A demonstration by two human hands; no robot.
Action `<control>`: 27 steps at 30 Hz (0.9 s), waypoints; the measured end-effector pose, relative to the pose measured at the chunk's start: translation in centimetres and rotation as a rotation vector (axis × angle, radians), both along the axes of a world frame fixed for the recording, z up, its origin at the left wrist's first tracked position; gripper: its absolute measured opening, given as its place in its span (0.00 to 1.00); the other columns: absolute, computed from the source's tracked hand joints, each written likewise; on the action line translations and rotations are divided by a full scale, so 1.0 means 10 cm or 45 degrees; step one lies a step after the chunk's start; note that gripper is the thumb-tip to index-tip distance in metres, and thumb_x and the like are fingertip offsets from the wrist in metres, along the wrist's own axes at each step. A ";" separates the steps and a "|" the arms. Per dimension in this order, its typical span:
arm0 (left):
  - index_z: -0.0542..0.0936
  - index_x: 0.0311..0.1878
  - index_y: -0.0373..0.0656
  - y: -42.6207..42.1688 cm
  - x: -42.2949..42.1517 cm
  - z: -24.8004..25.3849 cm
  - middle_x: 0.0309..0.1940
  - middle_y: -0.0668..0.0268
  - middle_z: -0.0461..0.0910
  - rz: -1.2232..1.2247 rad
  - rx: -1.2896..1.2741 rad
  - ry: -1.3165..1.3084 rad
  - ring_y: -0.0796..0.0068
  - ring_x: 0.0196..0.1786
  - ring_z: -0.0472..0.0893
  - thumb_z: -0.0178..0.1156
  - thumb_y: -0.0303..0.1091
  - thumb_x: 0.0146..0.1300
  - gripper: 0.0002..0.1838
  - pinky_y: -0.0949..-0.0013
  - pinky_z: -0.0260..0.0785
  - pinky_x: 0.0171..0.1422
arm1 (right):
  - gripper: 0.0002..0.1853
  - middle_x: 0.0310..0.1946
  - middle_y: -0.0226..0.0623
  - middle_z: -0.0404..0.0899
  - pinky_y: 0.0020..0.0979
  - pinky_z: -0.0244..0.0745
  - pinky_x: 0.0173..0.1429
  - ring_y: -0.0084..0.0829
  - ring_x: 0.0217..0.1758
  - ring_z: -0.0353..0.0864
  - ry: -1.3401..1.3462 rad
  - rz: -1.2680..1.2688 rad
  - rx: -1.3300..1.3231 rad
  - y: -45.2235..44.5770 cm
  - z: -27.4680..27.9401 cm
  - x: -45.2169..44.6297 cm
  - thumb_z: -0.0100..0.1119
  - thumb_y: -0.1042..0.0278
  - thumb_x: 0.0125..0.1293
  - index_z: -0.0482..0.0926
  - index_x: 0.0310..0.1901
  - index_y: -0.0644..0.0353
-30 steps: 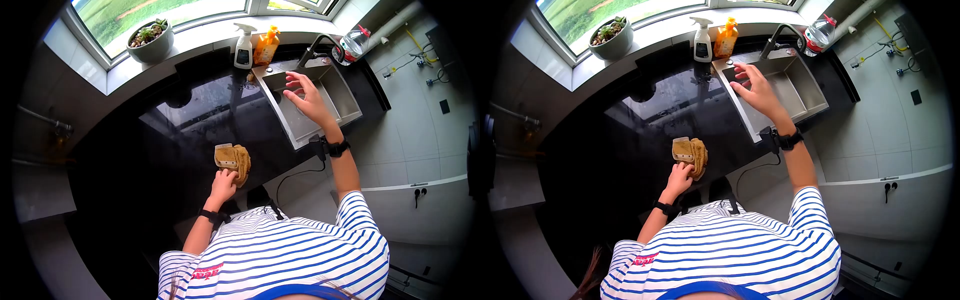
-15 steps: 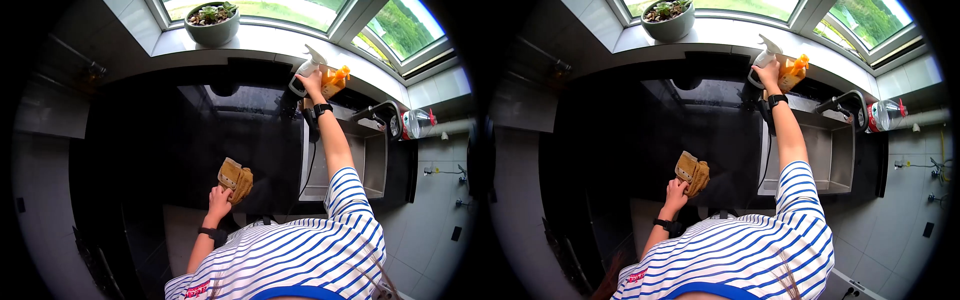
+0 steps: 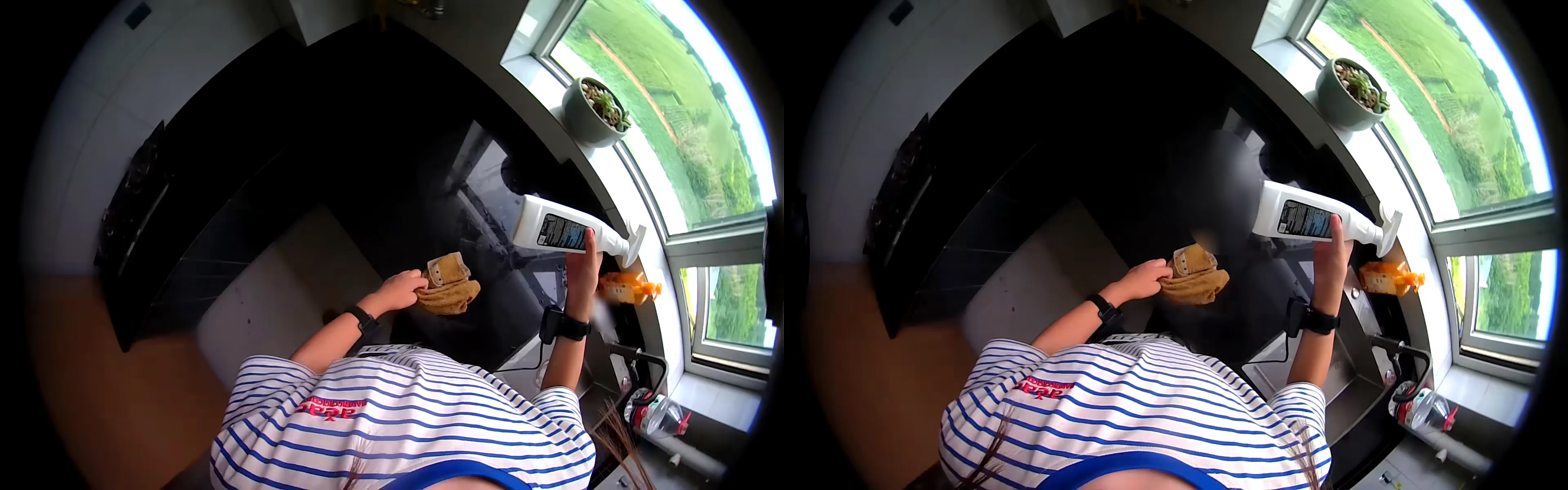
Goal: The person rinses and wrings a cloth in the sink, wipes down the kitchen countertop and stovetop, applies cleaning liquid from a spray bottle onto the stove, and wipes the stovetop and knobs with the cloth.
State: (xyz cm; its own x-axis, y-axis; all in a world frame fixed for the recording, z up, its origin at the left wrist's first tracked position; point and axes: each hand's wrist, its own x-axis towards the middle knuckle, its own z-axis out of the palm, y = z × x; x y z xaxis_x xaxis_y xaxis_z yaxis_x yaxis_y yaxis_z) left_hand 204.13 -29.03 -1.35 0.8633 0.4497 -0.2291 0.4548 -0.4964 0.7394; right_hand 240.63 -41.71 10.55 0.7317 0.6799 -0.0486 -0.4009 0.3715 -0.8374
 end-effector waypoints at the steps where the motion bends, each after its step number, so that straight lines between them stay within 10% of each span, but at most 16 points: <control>1: 0.78 0.39 0.42 0.02 -0.16 0.02 0.36 0.61 0.69 0.099 -0.156 -0.035 0.60 0.43 0.73 0.50 0.19 0.48 0.15 0.63 0.68 0.45 | 0.23 0.48 0.38 0.80 0.34 0.73 0.62 0.32 0.53 0.80 -0.073 0.011 -0.031 0.07 0.04 -0.31 0.66 0.66 0.65 0.71 0.57 0.62; 3: 0.77 0.40 0.39 0.14 -0.55 0.03 0.37 0.60 0.70 0.327 -0.616 -0.165 0.62 0.40 0.74 0.50 0.18 0.46 0.16 0.64 0.71 0.38 | 0.25 0.52 0.40 0.78 0.35 0.71 0.65 0.33 0.58 0.78 -0.695 -0.039 -0.240 0.17 -0.03 -0.84 0.66 0.63 0.65 0.70 0.59 0.61; 5: 0.77 0.39 0.38 0.36 -1.11 -0.21 0.37 0.62 0.70 0.495 -0.295 -0.567 0.70 0.30 0.74 0.49 0.17 0.46 0.16 0.69 0.69 0.30 | 0.25 0.55 0.42 0.77 0.36 0.70 0.67 0.36 0.59 0.77 -0.639 0.153 -0.069 0.35 0.36 -1.50 0.65 0.63 0.65 0.69 0.60 0.63; 9: 0.75 0.41 0.38 0.56 -2.64 0.11 0.25 0.69 0.71 1.020 -0.783 -0.772 0.79 0.25 0.71 0.45 0.20 0.49 0.15 0.73 0.67 0.33 | 0.23 0.55 0.42 0.79 0.38 0.78 0.61 0.37 0.60 0.79 0.667 0.916 0.559 0.77 0.56 -2.46 0.61 0.56 0.67 0.75 0.59 0.61; 11: 0.75 0.46 0.38 0.41 -3.42 0.25 0.24 0.69 0.72 1.201 -0.769 -0.808 0.80 0.26 0.71 0.45 0.22 0.51 0.18 0.74 0.66 0.33 | 0.28 0.53 0.45 0.81 0.41 0.86 0.49 0.42 0.54 0.84 1.412 0.720 0.480 1.15 0.39 -2.98 0.61 0.44 0.66 0.77 0.58 0.57; 17: 0.72 0.60 0.36 -0.10 -5.07 0.19 0.37 0.66 0.75 1.920 -0.712 -0.983 0.78 0.35 0.72 0.50 0.23 0.48 0.30 0.76 0.66 0.41 | 0.24 0.51 0.32 0.80 0.33 0.74 0.61 0.32 0.55 0.79 -0.333 0.673 -0.004 2.24 0.14 -4.93 0.60 0.49 0.68 0.74 0.56 0.58; 20: 0.70 0.62 0.36 -0.36 -5.57 0.35 0.47 0.64 0.75 2.211 -0.543 -1.037 0.73 0.46 0.74 0.49 0.22 0.45 0.33 0.73 0.67 0.52 | 0.25 0.51 0.35 0.81 0.33 0.76 0.62 0.34 0.56 0.80 0.836 1.127 -0.015 2.53 0.35 -5.44 0.58 0.47 0.69 0.73 0.56 0.59; 23: 0.74 0.53 0.34 -0.51 -6.21 0.29 0.36 0.68 0.75 2.346 -0.469 -1.357 0.77 0.37 0.72 0.50 0.23 0.43 0.27 0.77 0.64 0.44 | 0.22 0.45 0.35 0.79 0.31 0.74 0.56 0.28 0.50 0.79 -0.325 0.938 0.075 2.86 0.40 -6.39 0.66 0.61 0.64 0.73 0.54 0.62; 27: 0.73 0.54 0.34 -0.39 -6.56 0.52 0.41 0.67 0.77 2.346 -0.315 -1.382 0.77 0.42 0.74 0.49 0.24 0.45 0.27 0.78 0.65 0.49 | 0.19 0.44 0.32 0.78 0.29 0.72 0.55 0.25 0.48 0.77 -0.125 1.363 0.035 3.31 0.32 -7.02 0.66 0.62 0.65 0.74 0.52 0.63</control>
